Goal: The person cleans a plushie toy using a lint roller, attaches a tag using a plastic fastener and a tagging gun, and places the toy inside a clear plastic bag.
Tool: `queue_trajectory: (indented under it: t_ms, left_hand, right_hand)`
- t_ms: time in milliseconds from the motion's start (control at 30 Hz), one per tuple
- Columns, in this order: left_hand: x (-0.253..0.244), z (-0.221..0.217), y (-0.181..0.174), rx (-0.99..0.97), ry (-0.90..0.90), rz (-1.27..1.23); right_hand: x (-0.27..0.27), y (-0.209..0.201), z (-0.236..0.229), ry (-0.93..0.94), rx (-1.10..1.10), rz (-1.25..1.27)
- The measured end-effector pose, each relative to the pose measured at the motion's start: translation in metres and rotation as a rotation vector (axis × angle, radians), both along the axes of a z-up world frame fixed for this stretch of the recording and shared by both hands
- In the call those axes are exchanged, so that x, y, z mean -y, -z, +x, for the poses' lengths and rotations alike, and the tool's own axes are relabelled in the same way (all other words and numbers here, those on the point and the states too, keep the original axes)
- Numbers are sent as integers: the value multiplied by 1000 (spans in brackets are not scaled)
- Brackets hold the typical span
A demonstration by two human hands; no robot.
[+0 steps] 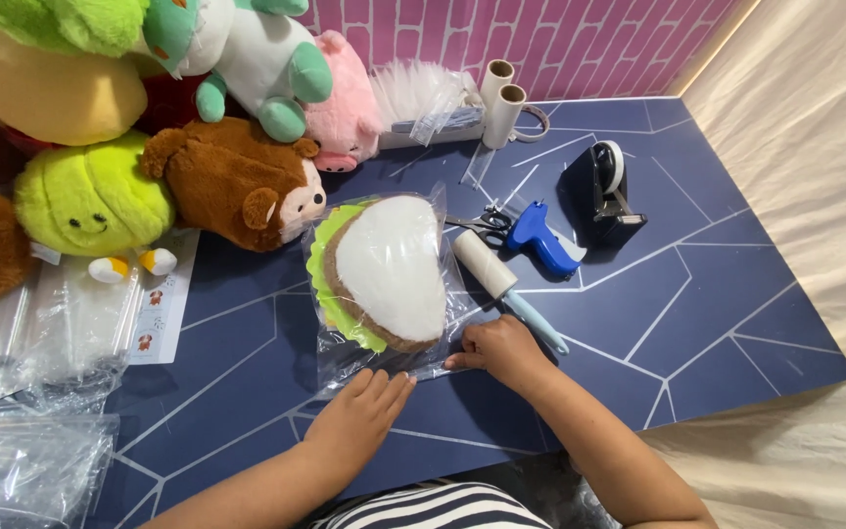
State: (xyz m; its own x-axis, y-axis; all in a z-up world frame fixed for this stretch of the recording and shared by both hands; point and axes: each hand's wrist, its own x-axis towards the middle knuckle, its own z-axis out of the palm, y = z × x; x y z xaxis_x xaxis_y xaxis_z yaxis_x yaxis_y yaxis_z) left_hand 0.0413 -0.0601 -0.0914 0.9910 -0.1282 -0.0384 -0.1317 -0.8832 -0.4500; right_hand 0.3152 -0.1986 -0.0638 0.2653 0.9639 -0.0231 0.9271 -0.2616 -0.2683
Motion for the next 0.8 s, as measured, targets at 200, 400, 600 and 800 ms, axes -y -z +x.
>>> queue_trajectory:
  t_ms: [200, 400, 600, 800]
  left_hand:
    - [13, -1, -32, 286, -66, -370]
    - [17, -6, -20, 251, -203, -431]
    - [19, 2, -22, 233, -219, -393]
    - [21, 7, -11, 216, -221, -336]
  right_hand:
    - [13, -3, -10, -170, 128, 344]
    - [16, -4, -7, -248, 340, 473]
    - [15, 11, -3, -117, 417, 446]
    - [24, -11, -8, -5, 813, 358]
